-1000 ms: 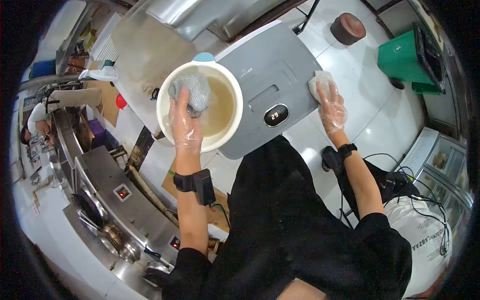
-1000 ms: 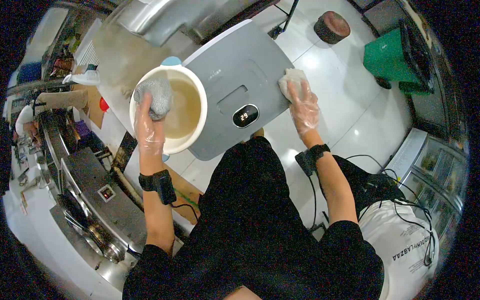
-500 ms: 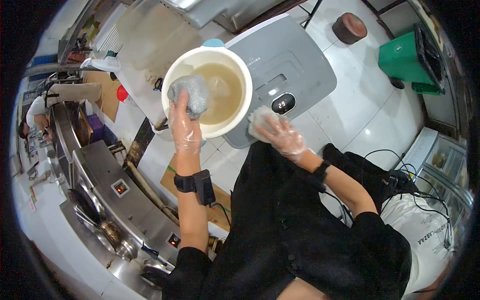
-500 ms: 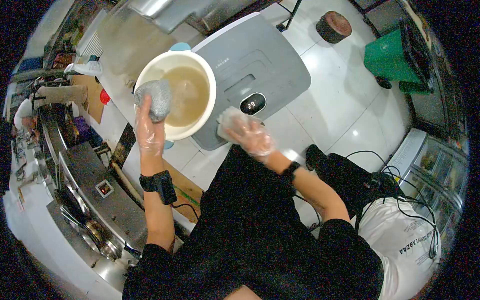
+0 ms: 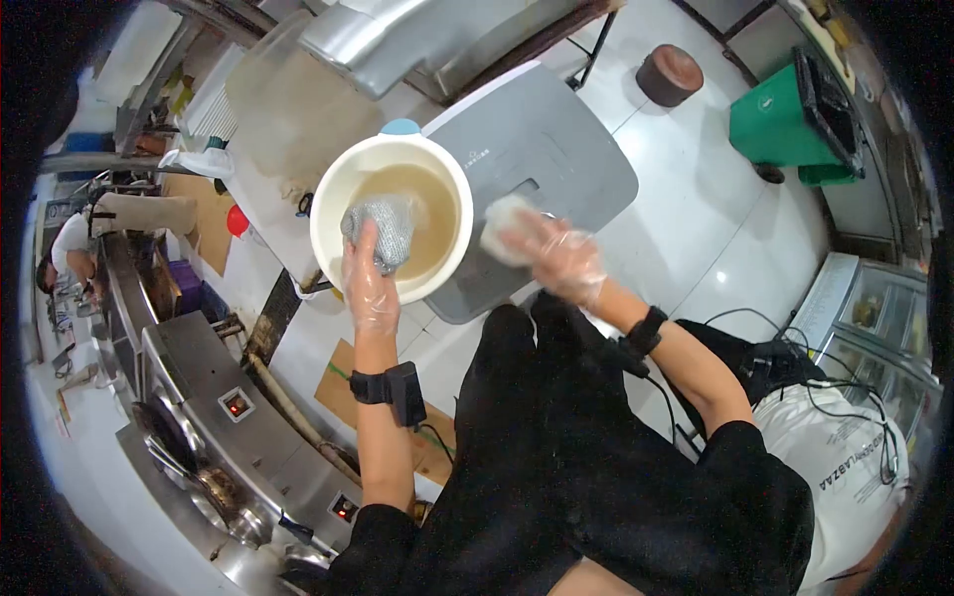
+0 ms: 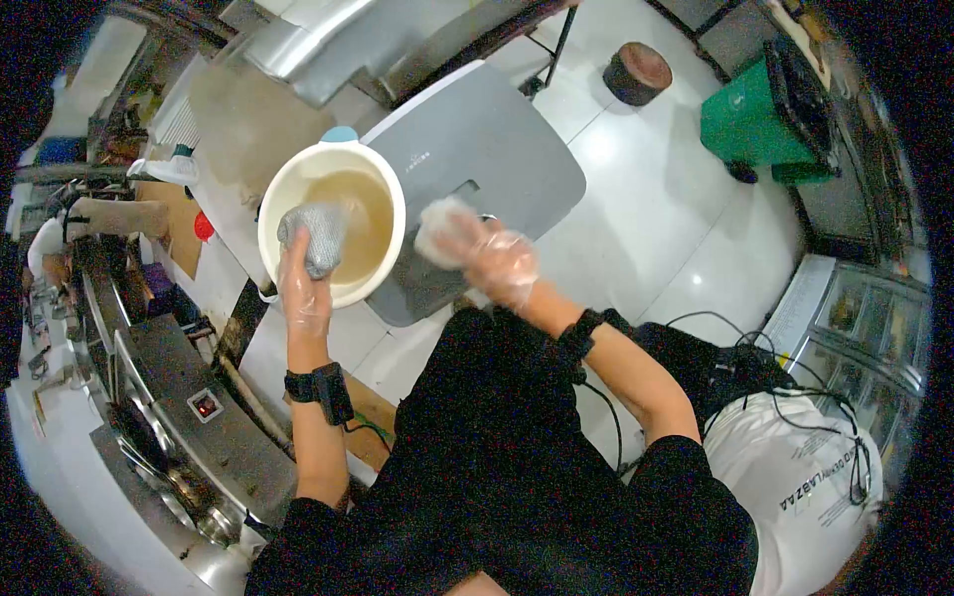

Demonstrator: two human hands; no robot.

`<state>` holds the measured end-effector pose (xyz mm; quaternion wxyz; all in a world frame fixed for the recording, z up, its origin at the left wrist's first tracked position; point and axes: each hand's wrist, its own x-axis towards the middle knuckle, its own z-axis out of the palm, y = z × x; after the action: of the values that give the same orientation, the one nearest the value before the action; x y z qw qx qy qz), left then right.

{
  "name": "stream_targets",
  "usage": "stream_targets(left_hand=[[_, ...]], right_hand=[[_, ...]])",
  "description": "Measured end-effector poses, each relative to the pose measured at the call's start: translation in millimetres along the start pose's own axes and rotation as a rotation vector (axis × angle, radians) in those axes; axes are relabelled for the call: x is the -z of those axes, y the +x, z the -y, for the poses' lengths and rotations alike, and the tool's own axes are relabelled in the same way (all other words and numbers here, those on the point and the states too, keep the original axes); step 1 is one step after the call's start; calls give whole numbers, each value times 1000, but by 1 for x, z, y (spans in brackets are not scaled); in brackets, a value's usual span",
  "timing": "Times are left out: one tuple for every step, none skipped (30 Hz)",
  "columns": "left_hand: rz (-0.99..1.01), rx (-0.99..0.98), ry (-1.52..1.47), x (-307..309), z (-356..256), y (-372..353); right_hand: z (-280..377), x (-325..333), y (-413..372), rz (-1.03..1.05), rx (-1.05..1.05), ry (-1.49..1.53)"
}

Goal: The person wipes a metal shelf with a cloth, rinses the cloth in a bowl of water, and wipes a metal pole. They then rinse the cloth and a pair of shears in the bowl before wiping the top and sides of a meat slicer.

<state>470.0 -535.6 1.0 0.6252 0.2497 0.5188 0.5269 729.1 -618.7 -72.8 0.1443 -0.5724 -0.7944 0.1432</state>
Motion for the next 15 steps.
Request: stream_targets(left_hand=[[-32, 2, 15, -2, -2, -1], [-69, 2, 30, -5, -3, -1], [-81, -18, 25, -6, -3, -2], [-106, -23, 26, -7, -2, -2], [-131, -30, 25, -9, 0, -1], [-133, -44, 18, -11, 1, 1], [-148, -62, 11, -16, 3, 0], [-178, -64, -3, -23, 4, -1], [-207, -66, -17, -29, 5, -1], [-219, -84, -22, -32, 10, 1], [-211, -102, -31, -34, 15, 3], [-202, -122, -39, -36, 20, 4], [-215, -128, -44, -42, 22, 3], [-229, -144, -45, -50, 22, 0], [-264, -140, -53, -57, 22, -4]], right_hand=[[-17, 6, 12, -79, -47, 43], [-20, 31, 30, 31, -199, 11], [-24, 43, 45, -9, -258, 39], [-30, 50, 57, -48, -318, 71], [-41, 44, 69, -101, -277, -16], [-42, 40, 81, -206, -185, -135], [-38, 40, 93, -313, -91, -253], [-30, 43, 103, -249, -51, -73], [-20, 44, 113, -95, -106, 122], [-10, 45, 124, 66, -160, 314], [0, 46, 133, 188, -226, 363], [7, 49, 140, 310, -292, 409], [8, 49, 146, 367, -250, 562], [8, 44, 149, 429, -209, 717], [11, 34, 152, 405, -270, 685]])
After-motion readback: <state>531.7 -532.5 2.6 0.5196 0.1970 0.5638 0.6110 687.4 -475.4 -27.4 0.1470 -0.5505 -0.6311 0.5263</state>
